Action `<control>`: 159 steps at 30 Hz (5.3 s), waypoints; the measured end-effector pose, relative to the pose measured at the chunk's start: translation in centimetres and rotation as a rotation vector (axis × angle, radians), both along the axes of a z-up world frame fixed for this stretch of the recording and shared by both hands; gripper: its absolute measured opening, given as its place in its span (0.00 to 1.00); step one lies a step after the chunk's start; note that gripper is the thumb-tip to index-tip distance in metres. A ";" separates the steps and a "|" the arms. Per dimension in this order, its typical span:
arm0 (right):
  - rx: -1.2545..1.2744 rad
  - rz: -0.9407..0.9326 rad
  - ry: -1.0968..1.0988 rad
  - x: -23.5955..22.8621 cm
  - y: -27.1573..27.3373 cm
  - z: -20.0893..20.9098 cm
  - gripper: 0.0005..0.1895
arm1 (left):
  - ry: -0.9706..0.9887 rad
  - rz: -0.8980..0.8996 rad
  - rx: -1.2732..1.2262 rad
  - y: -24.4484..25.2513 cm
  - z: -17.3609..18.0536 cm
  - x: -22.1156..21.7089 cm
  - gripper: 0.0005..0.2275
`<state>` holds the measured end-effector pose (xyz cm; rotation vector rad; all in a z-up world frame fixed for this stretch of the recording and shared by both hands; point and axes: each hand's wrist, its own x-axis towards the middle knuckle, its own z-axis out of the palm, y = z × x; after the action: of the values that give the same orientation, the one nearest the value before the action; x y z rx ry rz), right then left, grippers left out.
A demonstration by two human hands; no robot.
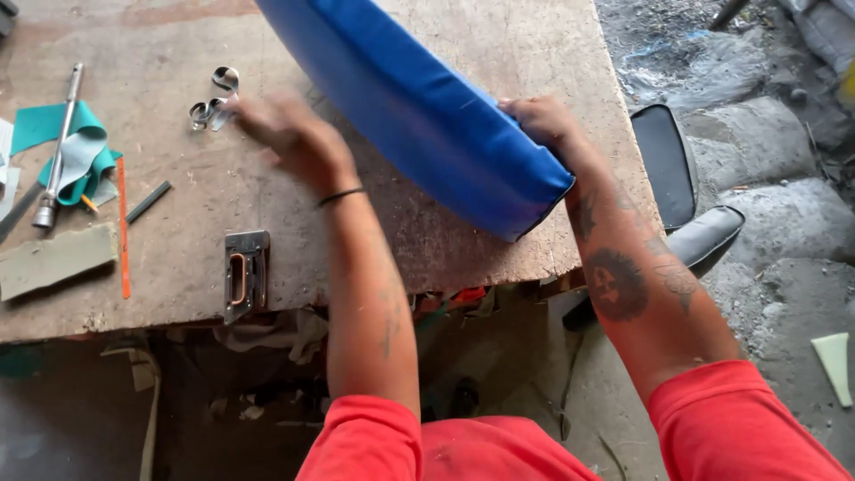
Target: The person staples blue fabric onto the edges of a wooden frame using a staple gun. They repeatedly pull the fabric taut and secure it along the perimeter, occasionally flipping the frame to work on different sides.
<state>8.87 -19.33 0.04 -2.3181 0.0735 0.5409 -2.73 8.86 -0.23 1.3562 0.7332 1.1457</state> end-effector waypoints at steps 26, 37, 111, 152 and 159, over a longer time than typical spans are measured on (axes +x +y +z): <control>0.358 -0.205 -0.007 -12.6 8.2 3.9 0.16 | 0.051 -0.352 0.417 15.3 -9.6 0.4 0.08; 0.368 -0.090 -0.142 -15.9 10.6 -7.5 0.21 | 1.119 -0.234 0.858 21.3 -27.1 -24.2 0.44; 0.084 0.307 -0.647 -28.4 18.0 -22.3 0.20 | 1.552 -0.898 0.465 8.1 -10.8 -24.9 0.10; 0.090 0.354 -0.434 -27.5 17.1 -21.9 0.20 | 1.525 -0.980 0.306 4.2 -9.9 -27.8 0.11; 0.128 0.331 -0.246 -26.3 16.5 -19.2 0.19 | 1.593 -0.974 0.463 2.1 -11.3 -28.3 0.10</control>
<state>-17.47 -2.83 -19.13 -2.2634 -0.4561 0.4030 -30.99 11.00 -11.51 2.5273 0.6456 -0.8082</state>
